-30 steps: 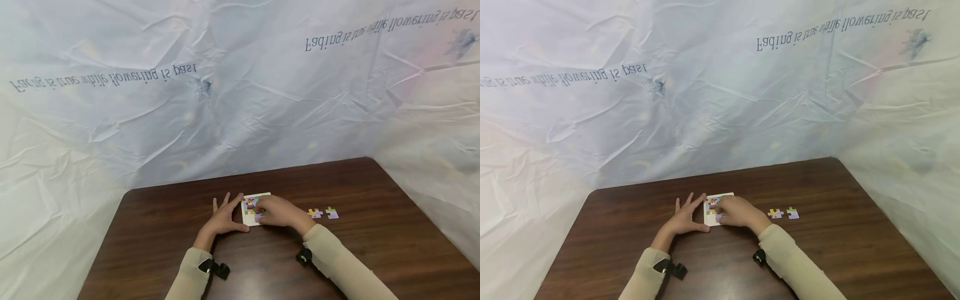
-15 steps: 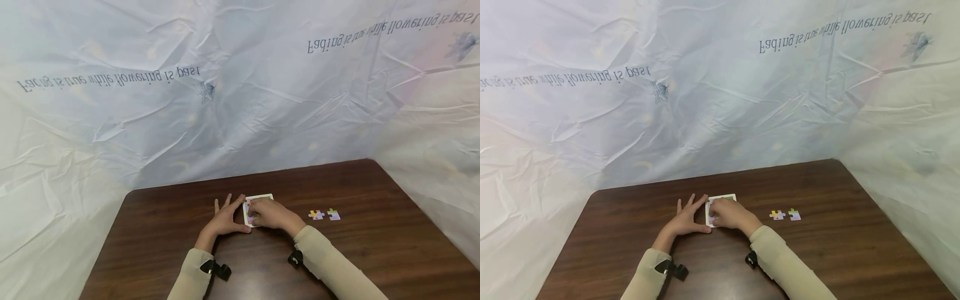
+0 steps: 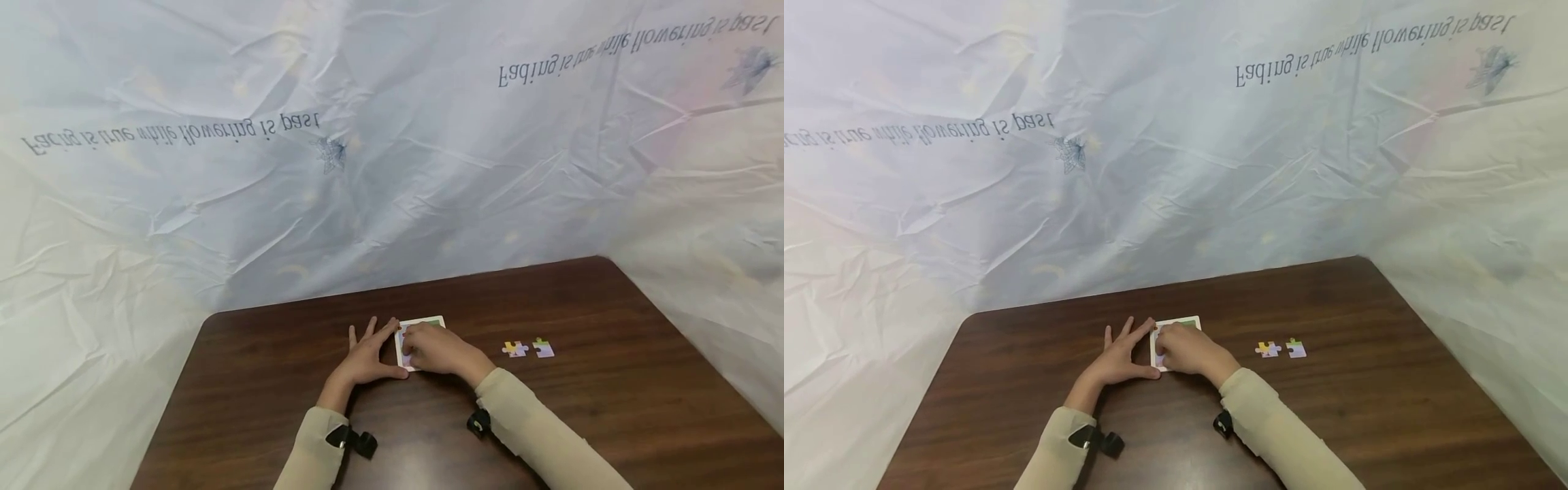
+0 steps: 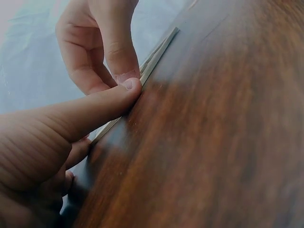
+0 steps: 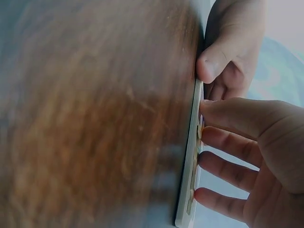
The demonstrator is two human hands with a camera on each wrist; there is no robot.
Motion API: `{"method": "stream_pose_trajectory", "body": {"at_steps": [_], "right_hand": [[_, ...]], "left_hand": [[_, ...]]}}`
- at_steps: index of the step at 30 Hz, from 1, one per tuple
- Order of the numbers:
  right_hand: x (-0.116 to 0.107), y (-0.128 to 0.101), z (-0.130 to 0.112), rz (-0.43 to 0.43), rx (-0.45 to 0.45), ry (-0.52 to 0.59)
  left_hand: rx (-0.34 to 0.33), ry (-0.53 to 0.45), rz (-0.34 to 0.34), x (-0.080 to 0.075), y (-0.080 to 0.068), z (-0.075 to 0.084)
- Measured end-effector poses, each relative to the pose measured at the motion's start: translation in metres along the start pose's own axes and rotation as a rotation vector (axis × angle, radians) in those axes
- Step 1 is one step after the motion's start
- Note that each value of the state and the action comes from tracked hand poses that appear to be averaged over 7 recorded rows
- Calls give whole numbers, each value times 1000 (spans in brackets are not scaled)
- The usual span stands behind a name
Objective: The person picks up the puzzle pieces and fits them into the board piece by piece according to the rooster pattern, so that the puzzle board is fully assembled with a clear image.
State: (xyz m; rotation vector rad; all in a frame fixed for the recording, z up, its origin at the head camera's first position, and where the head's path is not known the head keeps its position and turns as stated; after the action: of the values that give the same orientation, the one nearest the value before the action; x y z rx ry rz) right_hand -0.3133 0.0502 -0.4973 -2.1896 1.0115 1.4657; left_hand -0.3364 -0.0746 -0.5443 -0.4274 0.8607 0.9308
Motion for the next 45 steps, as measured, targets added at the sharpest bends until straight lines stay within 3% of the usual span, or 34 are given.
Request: {"method": "stream_pose_trajectory", "body": {"at_steps": [11, 17, 25, 34, 39, 45], "right_hand": [[1, -10, -3, -14, 22, 18], [-20, -24, 5, 34, 25, 101], [-64, -78, 39, 111, 86, -8], [-75, -150, 84, 32, 247, -51], [-72, -163, 92, 43, 262, -55], [-67, -162, 92, 93, 230, -106]], "left_hand": [[-19, -3, -3, 5, -6, 4], [-27, -8, 11, 5, -9, 5], [-31, -2, 14, 5, -11, 5], [-40, 2, 26, 5, -16, 4], [-48, 2, 26, 4, -17, 2], [-19, 1, 20, 7, -14, 5]]}}
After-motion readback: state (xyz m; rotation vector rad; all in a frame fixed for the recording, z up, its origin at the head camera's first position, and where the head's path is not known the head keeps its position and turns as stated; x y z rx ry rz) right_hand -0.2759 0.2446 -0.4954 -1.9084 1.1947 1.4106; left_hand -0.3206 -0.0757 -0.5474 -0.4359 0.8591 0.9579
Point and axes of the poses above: each hand's wrist, its own y-axis towards the middle knuckle, its own x-axis out of the palm, z = x × y, the point moved 8 cm from there along y, towards the middle knuckle, and after that the axes turned 4 degrees about y, right-handed, at the moved point
